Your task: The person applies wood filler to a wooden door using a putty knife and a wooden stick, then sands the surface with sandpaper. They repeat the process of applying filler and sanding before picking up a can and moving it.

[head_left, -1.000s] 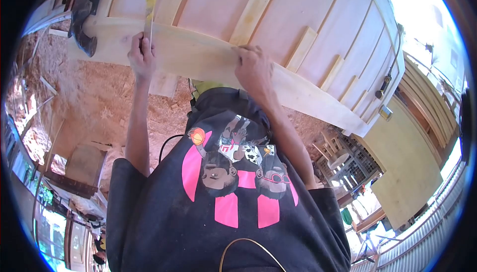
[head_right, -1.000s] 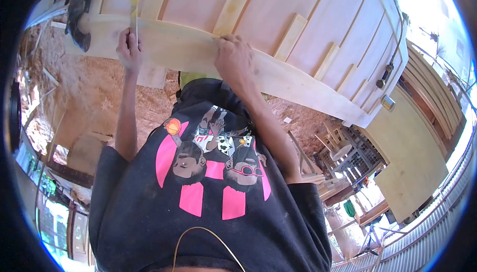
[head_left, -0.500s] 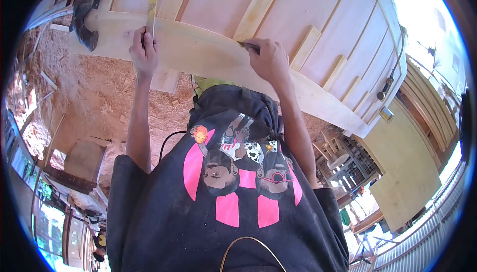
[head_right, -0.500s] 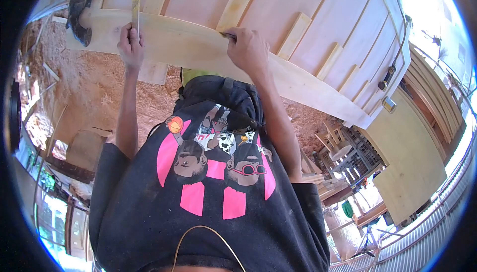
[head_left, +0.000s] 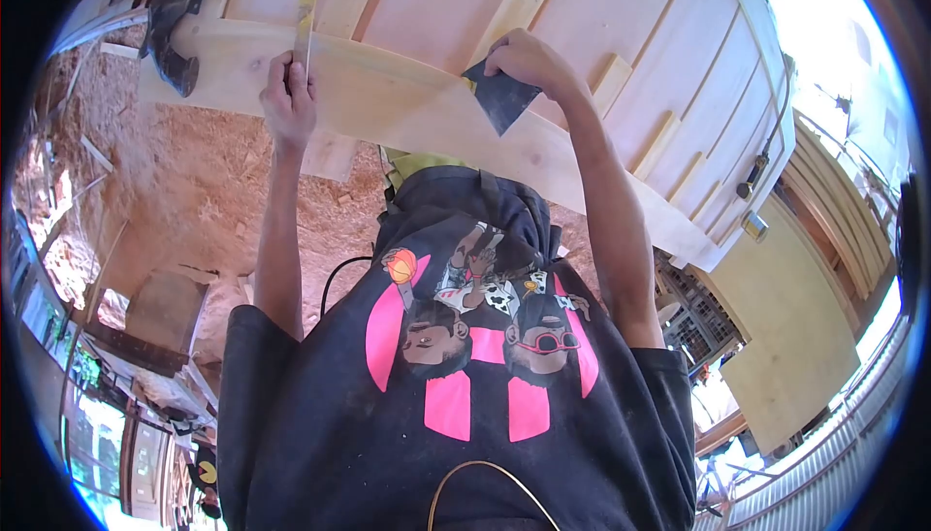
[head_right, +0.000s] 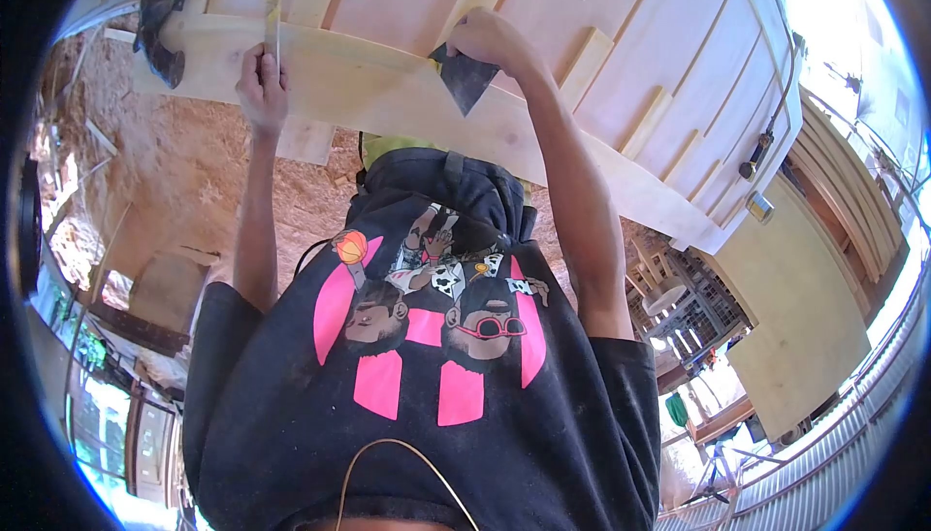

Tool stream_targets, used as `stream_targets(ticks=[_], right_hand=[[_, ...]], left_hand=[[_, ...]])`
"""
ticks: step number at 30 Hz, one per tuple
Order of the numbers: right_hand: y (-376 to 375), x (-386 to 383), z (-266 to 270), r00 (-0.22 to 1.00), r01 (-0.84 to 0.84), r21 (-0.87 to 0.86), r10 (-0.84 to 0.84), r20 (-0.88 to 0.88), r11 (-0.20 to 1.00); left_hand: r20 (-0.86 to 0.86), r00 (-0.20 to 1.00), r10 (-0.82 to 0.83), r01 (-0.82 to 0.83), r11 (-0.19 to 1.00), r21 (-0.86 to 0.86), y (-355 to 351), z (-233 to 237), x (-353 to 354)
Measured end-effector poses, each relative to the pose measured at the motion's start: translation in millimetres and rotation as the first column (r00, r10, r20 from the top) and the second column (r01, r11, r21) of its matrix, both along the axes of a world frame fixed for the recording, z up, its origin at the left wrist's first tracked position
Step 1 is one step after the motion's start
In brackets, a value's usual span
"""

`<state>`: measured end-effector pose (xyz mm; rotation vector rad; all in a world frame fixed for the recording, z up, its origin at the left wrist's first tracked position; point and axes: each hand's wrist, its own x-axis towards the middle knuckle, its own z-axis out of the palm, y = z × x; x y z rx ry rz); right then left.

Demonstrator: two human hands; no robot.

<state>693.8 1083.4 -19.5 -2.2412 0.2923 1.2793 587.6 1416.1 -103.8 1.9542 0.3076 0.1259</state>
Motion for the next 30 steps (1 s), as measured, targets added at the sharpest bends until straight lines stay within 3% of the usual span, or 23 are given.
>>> stream_targets(ticks=[3, 5, 6, 8, 9, 11, 12, 14, 22, 23, 25, 28, 30], right_hand=[[-5.3, -1.4, -0.2, 0.998, -0.041, 0.062, 0.043, -0.036, 0.997], [-7.0, -9.7, 24.2, 0.942, 0.326, 0.251, -0.337, 0.002, 0.912], [-18.7, -11.4, 21.0, 0.944, 0.321, 0.251, -0.331, -0.002, 0.913], [-40.8, -21.2, 12.8, 0.963, 0.026, 0.273, -0.097, 0.25, 0.962], [-44.7, -29.7, 10.0, 0.965, 0.026, 0.274, -0.096, 0.246, 0.961], [-42.6, -52.4, 23.8, 0.945, -0.123, 0.055, 0.1, 0.31, 0.991], [-39.8, -64.6, 24.5, 0.946, -0.12, 0.051, 0.099, 0.308, 0.991], [-25.1, -91.7, 21.3, 0.714, -0.222, -0.094, 0.227, 0.662, 0.97], [9.2, -143.7, -1.2, 0.462, -0.196, -0.29, 0.349, 0.815, 0.937], [4.9, -142.0, 1.1, 0.459, -0.191, -0.294, 0.35, 0.816, 0.936], [-6.9, -132.1, 9.3, 0.628, -0.231, -0.144, 0.26, 0.733, 0.962], [-8.3, -106.7, 20.7, 0.689, -0.096, -0.137, 0.165, 0.706, 0.986], [-3.9, -110.1, 11.9, 0.647, -0.11, -0.175, 0.204, 0.734, 0.978]], left_hand=[[-0.003, 1.0, 0.009, -0.009, 1.0, -0.009, 0.0, -1.6, -0.4], [0.003, 1.0, 0.007, -0.006, 0.999, -0.044, 2.0, -3.9, 0.3], [0.0, 1.0, 0.013, -0.013, 0.999, -0.043, 1.9, -4.7, 1.0], [0.015, 1.0, 0.0, 0.0, 1.0, 0.01, 1.0, 0.7, 0.0], [0.011, 1.0, 0.001, -0.001, 1.0, 0.011, 0.8, -0.8, -1.4], [0.01, 1.0, 0.028, -0.028, 1.0, -0.009, 0.9, -6.3, -0.9], [0.008, 1.0, 0.025, -0.025, 1.0, -0.013, 1.2, -8.1, -0.8], [0.039, 0.999, 0.017, -0.016, 1.0, -0.027, 3.4, -11.3, -1.3], [0.021, 1.0, 0.006, -0.005, 1.0, -0.025, 1.8, -6.9, -2.3], [0.032, 0.999, -0.007, 0.007, 1.0, -0.004, 2.4, -7.3, -0.7], [0.038, 0.999, -0.007, 0.008, 1.0, -0.023, 4.7, -11.8, -0.5], [0.034, 0.999, 0.001, 0.001, 0.999, -0.043, 5.3, -12.6, 0.1], [0.029, 1.0, 0.012, -0.011, 0.999, -0.041, 4.3, -12.4, -1.1]])
